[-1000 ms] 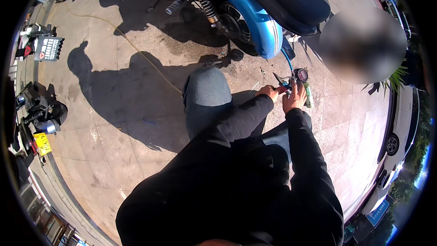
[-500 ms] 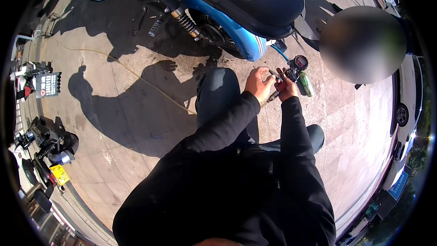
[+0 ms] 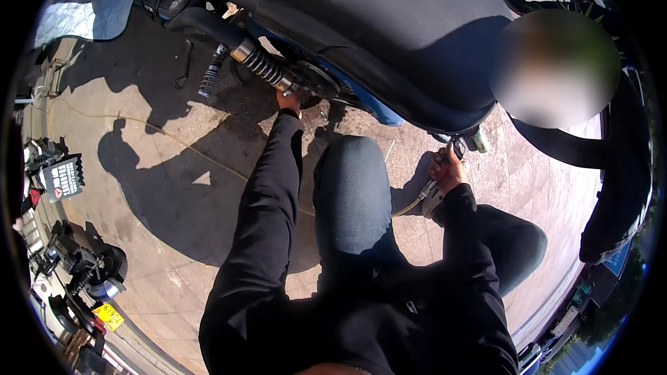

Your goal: The person kneels on the ground to repair a scooter tire, using pliers to manipulate the tire bead and a spray bottle to lubricate the rim. They then use a tire inflator to fill the tire with air and check the pressure.

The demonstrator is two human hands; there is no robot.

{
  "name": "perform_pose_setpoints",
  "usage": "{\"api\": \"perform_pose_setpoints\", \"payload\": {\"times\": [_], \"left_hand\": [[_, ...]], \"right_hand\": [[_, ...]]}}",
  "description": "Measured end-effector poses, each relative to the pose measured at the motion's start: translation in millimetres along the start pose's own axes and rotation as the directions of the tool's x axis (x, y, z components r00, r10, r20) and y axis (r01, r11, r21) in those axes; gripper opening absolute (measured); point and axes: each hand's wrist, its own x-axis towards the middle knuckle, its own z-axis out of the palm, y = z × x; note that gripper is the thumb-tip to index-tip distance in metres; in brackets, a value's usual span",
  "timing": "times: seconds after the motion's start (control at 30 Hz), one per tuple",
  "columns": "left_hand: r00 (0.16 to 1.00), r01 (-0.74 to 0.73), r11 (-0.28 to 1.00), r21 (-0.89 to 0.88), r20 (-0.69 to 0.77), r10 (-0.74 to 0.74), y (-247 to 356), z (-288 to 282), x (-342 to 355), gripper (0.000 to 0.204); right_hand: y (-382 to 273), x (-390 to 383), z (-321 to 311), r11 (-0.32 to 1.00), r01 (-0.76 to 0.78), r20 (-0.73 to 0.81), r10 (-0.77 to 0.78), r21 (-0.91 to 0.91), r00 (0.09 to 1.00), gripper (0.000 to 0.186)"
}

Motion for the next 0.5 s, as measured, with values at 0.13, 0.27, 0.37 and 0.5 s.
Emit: {"api": "perform_pose_setpoints", "payload": {"times": [0.13,0.27,0.37,0.5], "left_hand": [[0.960,0.261,0.943,-0.204,0.154,-0.233,4,96,10,0.058],[0.954,0.274,0.947,-0.169,0.170,-0.246,-4,95,23,0.053],[0.958,0.248,0.964,-0.097,0.176,-0.228,-4,97,15,0.050],[0.947,0.104,0.957,0.270,0.268,-0.179,-13,79,-23,0.046]], "right_hand": [[-27,-11,-21,0.995,0.033,-0.203,-0.052,-0.096,0.978,0.037],[-24,0,-3,0.992,0.007,-0.372,-0.053,-0.125,0.927,0.041],[-28,2,-17,0.991,0.022,-0.462,-0.083,-0.135,0.883,0.041],[-46,-4,-35,0.984,-0.004,-0.266,-0.044,-0.177,0.963,0.039]]}}
